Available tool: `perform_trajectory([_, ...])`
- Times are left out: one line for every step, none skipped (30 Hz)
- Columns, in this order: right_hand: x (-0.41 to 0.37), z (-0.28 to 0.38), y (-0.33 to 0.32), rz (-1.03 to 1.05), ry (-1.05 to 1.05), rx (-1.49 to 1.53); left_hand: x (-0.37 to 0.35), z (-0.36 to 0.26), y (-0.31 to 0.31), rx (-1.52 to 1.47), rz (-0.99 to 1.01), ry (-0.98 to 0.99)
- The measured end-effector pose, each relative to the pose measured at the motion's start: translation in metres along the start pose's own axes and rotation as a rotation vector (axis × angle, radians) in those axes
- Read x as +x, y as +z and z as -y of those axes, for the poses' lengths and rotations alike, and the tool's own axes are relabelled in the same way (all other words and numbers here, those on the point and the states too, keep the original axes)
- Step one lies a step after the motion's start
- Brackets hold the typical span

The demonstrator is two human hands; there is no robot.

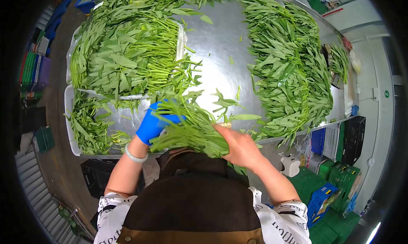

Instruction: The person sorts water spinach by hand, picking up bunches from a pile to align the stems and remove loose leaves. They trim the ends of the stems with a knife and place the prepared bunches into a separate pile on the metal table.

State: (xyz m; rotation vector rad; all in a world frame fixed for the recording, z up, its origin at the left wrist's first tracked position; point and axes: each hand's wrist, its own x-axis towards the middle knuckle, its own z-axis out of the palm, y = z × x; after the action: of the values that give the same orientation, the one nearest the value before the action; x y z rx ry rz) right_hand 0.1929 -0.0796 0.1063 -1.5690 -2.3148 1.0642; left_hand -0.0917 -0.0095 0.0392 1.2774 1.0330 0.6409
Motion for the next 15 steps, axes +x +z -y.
perform_trajectory([-0.001, -0.001, 0.001, -0.034, -0.072, -0.079, 0.001, 0.006, -0.01, -0.247, -0.109, 0.07])
perform_trajectory([-0.004, -0.003, -0.001, -0.101, -0.109, -0.143, 0.002, 0.017, -0.025, -0.495, -0.213, 0.134])
perform_trajectory([-0.008, -0.002, -0.006, -0.108, -0.103, -0.181, 0.001, 0.03, -0.042, -0.745, -0.318, 0.193])
perform_trajectory([-0.012, -0.001, -0.013, -0.114, -0.1, -0.219, -0.002, 0.046, -0.074, -0.834, -0.462, 0.14])
perform_trajectory([-0.016, -0.002, -0.018, -0.121, -0.101, -0.258, -0.003, 0.056, -0.097, -0.92, -0.61, 0.088])
perform_trajectory([-0.02, -0.006, -0.02, -0.113, -0.106, -0.334, -0.004, 0.048, -0.098, -0.741, -0.547, 0.077])
perform_trajectory([-0.018, -0.006, -0.02, -0.125, -0.133, -0.373, -0.012, 0.032, -0.095, -0.564, -0.485, 0.062])
perform_trajectory([-0.018, -0.004, -0.02, -0.128, -0.156, -0.405, -0.023, 0.016, -0.09, -0.389, -0.421, 0.035])
perform_trajectory([-0.019, -0.001, -0.02, -0.128, -0.179, -0.436, -0.027, -0.015, -0.068, -0.355, -0.252, 0.035])
perform_trajectory([-0.016, 0.001, -0.019, -0.099, -0.22, -0.475, -0.024, -0.041, -0.041, -0.319, -0.085, 0.044])
perform_trajectory([-0.011, 0.004, -0.018, -0.071, -0.263, -0.516, -0.019, -0.028, -0.025, -0.044, -0.006, 0.171])
perform_trajectory([-0.009, 0.006, -0.017, -0.044, -0.304, -0.558, -0.021, -0.033, -0.015, -0.101, 0.073, -0.032])
perform_trajectory([-0.01, 0.007, -0.017, -0.057, -0.323, -0.592, -0.023, -0.038, -0.01, -0.157, 0.152, -0.235])
perform_trajectory([-0.011, 0.007, -0.018, -0.07, -0.341, -0.627, -0.022, -0.032, -0.015, -0.206, -0.011, -0.126])
perform_trajectory([-0.013, 0.007, -0.018, -0.084, -0.355, -0.662, -0.021, -0.02, -0.025, -0.254, -0.17, -0.016])
